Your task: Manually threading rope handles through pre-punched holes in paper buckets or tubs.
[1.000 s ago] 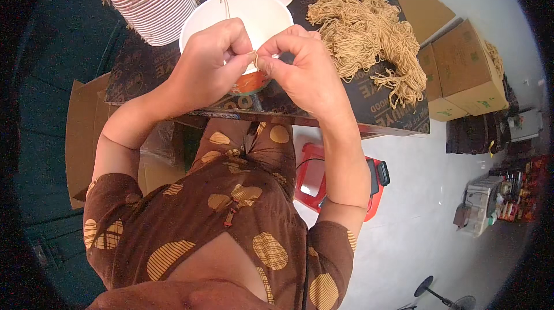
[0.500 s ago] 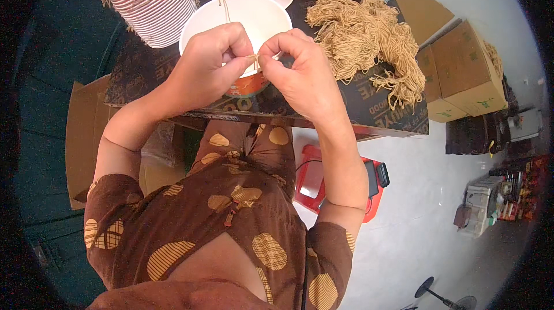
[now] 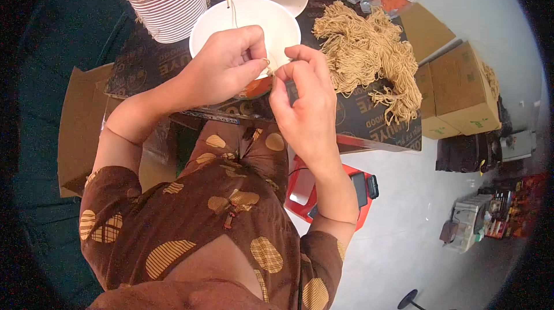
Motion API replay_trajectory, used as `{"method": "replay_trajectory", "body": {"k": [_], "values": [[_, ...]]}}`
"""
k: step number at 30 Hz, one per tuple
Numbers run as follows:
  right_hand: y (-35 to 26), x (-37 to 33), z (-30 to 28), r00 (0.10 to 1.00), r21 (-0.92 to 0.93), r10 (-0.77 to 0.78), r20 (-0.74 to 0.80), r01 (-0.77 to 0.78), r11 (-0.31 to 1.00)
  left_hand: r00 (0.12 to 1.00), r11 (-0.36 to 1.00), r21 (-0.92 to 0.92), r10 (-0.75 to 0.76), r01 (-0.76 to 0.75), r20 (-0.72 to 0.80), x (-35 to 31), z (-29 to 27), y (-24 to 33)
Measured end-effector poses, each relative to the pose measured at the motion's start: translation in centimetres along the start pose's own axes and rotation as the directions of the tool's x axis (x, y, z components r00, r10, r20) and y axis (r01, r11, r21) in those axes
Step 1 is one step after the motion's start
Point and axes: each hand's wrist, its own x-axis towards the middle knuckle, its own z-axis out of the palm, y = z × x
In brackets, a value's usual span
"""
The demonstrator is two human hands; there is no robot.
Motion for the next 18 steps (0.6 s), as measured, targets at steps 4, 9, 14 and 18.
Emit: {"method": "replay_trajectory", "body": {"k": [4,9,14,18], "values": [[-0.2,-0.3,0.1,1.000,-0.021,-0.002,-0.002,0.002,1.000,1.000,1.000,-0.012,0.006,-0.007,-0.025,0.0,0.2,-0.3],[-0.2,-0.6,0.3,0.999,-0.053,-0.025,-0.035,0.023,0.998,0.999,0.999,-0.015,-0.038,0.037,-0.023,0.1,0.2,-0.1],[-0.5,-1.2,0.0,0.999,-0.080,-0.035,0.030,0.038,0.996,0.996,0.997,0.072,0.027,-0.021,-0.080,0.4,0.4,-0.9],[-0.1,-1.1,-0.1,0.997,-0.087,-0.054,0.060,0.059,0.994,0.995,0.985,0.174,0.018,-0.001,-0.099,0.7,0.2,-0.5]]}}
